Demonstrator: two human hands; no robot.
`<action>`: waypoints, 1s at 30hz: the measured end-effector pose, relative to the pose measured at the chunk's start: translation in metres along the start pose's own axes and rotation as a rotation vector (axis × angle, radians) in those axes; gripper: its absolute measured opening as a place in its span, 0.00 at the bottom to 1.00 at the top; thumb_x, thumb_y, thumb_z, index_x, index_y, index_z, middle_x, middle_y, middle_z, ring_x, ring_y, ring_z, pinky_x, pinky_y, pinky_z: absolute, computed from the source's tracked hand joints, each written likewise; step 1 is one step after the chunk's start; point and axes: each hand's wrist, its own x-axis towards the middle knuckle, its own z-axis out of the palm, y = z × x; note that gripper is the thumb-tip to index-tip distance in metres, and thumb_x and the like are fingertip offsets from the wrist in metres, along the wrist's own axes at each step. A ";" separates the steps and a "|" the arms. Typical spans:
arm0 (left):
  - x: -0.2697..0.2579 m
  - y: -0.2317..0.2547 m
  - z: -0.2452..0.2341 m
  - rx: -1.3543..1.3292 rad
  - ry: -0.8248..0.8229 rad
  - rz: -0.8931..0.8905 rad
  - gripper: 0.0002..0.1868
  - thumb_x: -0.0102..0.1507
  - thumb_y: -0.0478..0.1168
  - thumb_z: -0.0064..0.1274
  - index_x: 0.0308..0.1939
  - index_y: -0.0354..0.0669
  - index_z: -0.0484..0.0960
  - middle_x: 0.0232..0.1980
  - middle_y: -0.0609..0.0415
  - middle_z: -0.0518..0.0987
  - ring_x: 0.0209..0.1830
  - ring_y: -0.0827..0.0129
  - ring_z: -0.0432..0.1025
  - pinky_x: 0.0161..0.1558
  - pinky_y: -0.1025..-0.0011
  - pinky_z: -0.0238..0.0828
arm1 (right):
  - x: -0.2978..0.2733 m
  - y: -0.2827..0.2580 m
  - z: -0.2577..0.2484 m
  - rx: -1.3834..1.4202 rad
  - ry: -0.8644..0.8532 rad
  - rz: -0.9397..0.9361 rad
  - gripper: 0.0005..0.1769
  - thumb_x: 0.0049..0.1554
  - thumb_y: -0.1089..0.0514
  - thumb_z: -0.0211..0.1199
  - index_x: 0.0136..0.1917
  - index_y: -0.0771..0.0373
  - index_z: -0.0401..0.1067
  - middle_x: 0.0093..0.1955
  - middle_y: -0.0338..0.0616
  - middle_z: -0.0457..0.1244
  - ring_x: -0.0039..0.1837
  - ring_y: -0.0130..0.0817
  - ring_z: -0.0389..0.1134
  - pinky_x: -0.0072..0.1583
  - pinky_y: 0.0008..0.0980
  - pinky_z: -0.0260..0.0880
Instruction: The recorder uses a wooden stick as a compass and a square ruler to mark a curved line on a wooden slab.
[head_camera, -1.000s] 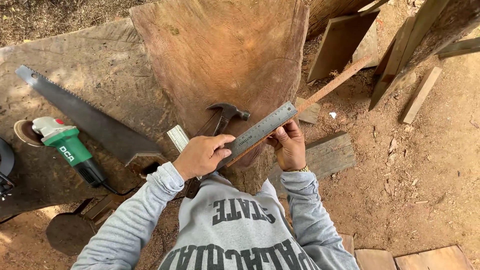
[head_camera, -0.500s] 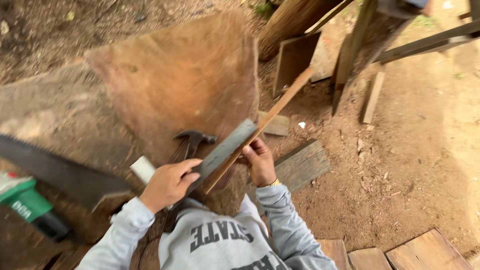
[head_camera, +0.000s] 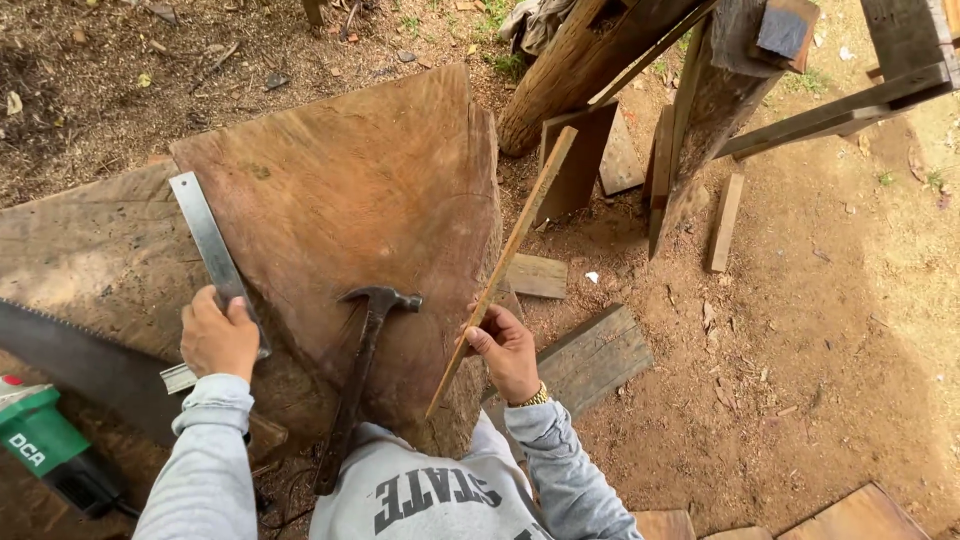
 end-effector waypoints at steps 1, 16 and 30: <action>-0.009 0.011 -0.005 0.001 -0.001 -0.003 0.22 0.68 0.45 0.57 0.62 0.37 0.76 0.51 0.37 0.78 0.48 0.41 0.74 0.49 0.51 0.69 | -0.001 0.001 0.000 -0.001 -0.002 0.003 0.22 0.61 0.62 0.66 0.67 0.68 0.69 0.49 0.41 0.70 0.49 0.30 0.73 0.50 0.32 0.77; -0.125 0.112 -0.001 -0.190 -0.349 0.110 0.26 0.57 0.49 0.61 0.51 0.38 0.73 0.46 0.41 0.77 0.42 0.44 0.74 0.42 0.54 0.70 | 0.006 -0.036 0.003 -0.036 -0.242 0.070 0.25 0.68 0.54 0.55 0.75 0.65 0.64 0.46 0.37 0.66 0.45 0.24 0.66 0.49 0.24 0.69; -0.143 0.182 -0.101 -0.462 -0.284 0.582 0.25 0.66 0.52 0.53 0.61 0.43 0.79 0.33 0.47 0.76 0.27 0.54 0.75 0.28 0.60 0.71 | -0.002 -0.013 -0.019 0.356 -0.280 0.452 0.22 0.74 0.45 0.47 0.48 0.64 0.66 0.28 0.38 0.58 0.26 0.28 0.58 0.29 0.27 0.57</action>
